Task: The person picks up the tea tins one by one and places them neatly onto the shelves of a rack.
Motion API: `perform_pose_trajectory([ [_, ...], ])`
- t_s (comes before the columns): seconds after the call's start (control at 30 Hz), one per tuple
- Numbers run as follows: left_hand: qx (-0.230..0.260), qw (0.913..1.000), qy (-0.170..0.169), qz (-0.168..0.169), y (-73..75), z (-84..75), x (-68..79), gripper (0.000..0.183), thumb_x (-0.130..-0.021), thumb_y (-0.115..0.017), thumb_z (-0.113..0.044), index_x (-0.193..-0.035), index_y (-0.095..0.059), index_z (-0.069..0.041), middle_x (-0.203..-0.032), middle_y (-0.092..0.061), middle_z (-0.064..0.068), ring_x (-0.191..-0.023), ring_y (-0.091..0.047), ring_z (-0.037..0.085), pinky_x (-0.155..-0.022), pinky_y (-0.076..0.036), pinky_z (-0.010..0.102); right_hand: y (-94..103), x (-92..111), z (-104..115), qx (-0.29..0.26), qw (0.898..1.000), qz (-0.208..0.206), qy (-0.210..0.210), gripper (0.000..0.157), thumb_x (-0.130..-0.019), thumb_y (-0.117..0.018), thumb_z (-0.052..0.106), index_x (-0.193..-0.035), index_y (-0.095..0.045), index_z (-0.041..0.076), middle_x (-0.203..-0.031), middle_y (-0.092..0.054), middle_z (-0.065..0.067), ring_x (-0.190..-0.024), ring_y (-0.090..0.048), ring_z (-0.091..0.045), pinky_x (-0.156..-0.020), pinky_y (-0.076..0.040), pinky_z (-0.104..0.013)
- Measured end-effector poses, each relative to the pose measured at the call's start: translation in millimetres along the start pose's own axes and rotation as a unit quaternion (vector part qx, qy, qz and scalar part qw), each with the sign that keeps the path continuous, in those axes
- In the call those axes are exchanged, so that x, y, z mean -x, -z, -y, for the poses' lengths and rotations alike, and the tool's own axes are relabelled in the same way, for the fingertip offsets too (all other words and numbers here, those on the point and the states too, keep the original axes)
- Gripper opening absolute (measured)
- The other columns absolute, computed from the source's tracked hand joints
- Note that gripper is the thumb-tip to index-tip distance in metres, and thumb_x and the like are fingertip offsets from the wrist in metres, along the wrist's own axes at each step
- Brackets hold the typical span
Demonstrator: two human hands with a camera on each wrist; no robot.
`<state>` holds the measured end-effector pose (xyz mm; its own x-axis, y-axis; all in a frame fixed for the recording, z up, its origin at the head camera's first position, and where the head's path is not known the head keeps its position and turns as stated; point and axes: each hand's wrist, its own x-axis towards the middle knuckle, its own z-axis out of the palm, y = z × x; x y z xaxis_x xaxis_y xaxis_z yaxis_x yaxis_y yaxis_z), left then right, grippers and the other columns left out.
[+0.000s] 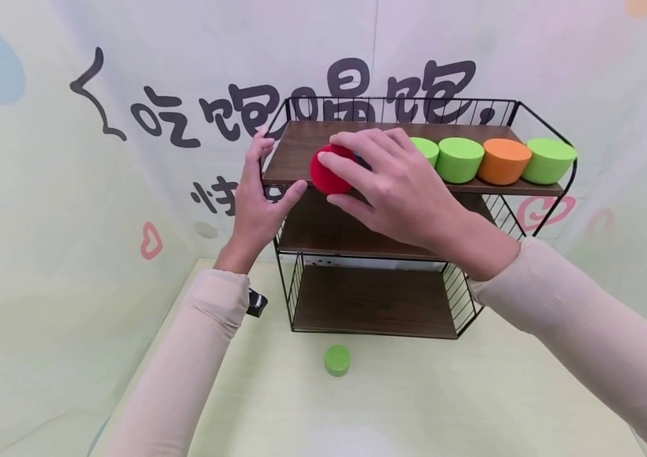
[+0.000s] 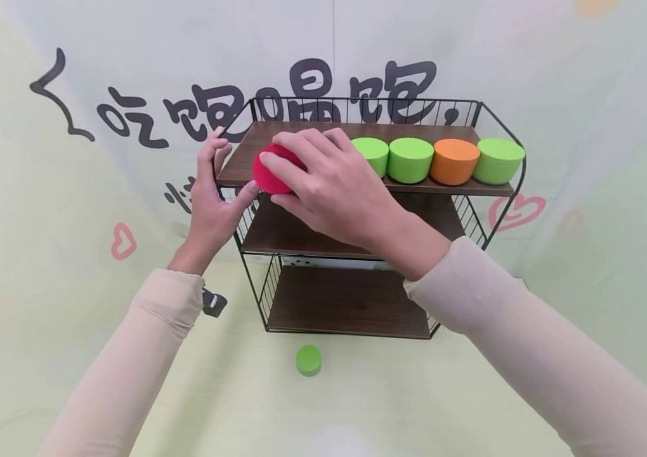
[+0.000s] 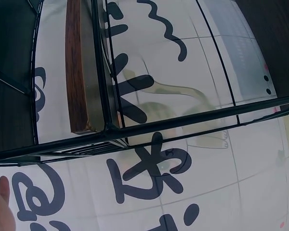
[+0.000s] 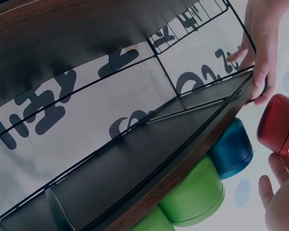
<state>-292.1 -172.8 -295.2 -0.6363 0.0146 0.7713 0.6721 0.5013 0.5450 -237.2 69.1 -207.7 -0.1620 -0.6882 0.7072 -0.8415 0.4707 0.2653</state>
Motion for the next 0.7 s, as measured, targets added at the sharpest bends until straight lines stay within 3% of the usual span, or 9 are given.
perform_pose_trajectory([
  [0.5, 0.0, 1.0, -0.007, 0.001, 0.2, 0.5, 0.6, 0.072, -0.085, -0.073, -0.032, -0.146, -0.038, -0.016, -0.158, -0.03, -0.017, -0.133, -0.039, 0.007, -0.1, -0.043, 0.036, -7.9, -13, -10, -0.005, 0.998, 0.047, -0.029, 0.044, -0.093, -0.07, 0.027, -0.13, -0.063, 0.003, -0.128, -0.06, -0.021, -0.12, -0.053, -0.036, -0.093, -0.042, -0.049],
  [0.7, -0.002, 1.0, -0.007, 0.002, -0.5, 1.5, 0.1, 0.071, -0.086, -0.072, -0.033, -0.146, -0.038, -0.016, -0.158, -0.029, -0.017, -0.134, -0.039, 0.008, -0.1, -0.043, 0.037, -8.7, -17, -13, -0.013, 0.995, 0.079, -0.061, 0.045, -0.095, -0.067, 0.03, -0.131, -0.062, 0.003, -0.129, -0.059, -0.019, -0.119, -0.053, -0.035, -0.094, -0.04, -0.048],
])
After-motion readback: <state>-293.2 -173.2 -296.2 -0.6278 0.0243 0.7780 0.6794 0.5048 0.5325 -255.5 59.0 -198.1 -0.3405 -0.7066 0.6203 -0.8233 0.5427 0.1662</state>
